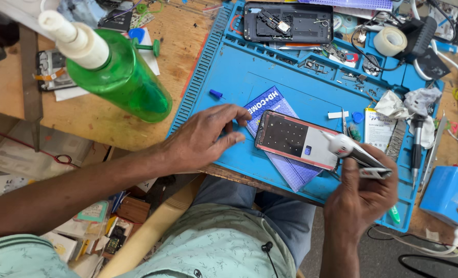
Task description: The person applies adhesive from a tube onto the back of a disassembled mobile phone, wipes excess adhesive with a tissue, and presses a small black component onto the glued area. The person repeats the adhesive application along the phone's edges.
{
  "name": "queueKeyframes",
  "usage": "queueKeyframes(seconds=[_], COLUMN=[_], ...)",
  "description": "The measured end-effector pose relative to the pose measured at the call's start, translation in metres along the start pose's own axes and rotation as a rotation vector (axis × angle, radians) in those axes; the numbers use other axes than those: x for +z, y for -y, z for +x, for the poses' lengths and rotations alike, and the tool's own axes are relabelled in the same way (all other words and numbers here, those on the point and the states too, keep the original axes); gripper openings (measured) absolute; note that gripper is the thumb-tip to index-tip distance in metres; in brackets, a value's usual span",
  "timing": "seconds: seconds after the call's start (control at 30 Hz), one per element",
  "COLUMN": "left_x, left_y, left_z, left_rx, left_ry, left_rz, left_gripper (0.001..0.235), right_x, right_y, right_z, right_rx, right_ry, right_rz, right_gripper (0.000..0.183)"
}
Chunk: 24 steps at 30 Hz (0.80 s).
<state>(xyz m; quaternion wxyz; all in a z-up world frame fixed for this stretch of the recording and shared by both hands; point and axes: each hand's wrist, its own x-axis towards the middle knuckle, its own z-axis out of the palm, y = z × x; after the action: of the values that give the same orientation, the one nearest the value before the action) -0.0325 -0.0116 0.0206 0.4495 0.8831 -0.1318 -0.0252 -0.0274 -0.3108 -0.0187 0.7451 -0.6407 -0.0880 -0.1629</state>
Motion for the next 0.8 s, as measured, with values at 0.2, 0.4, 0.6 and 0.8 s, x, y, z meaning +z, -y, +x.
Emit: queueKeyframes(seconds=[0.2,0.4,0.6,0.8], left_x=[0.018,0.041,0.049,0.060], left_y=[-0.012,-0.001,0.017,0.012], left_z=[-0.020,-0.007,0.022,0.041], left_rx=[-0.124,-0.149,-0.224,-0.209], left_ry=[0.045,-0.150,-0.329,-0.366], left_rz=[-0.209,-0.627,-0.938,-1.054], left_gripper=[0.056,0.056,0.041,0.037], right_x=[-0.016,-0.012,-0.004,-0.004], right_y=[-0.006,-0.004,-0.005,-0.005], right_z=[-0.011,-0.031,-0.049,-0.050], right_rx=[0.077,0.155,0.166,0.171], right_ry=[-0.026,-0.057,0.016,0.019], right_rz=[0.117,0.129,0.125,0.158], right_gripper=[0.020,0.032,0.031,0.032])
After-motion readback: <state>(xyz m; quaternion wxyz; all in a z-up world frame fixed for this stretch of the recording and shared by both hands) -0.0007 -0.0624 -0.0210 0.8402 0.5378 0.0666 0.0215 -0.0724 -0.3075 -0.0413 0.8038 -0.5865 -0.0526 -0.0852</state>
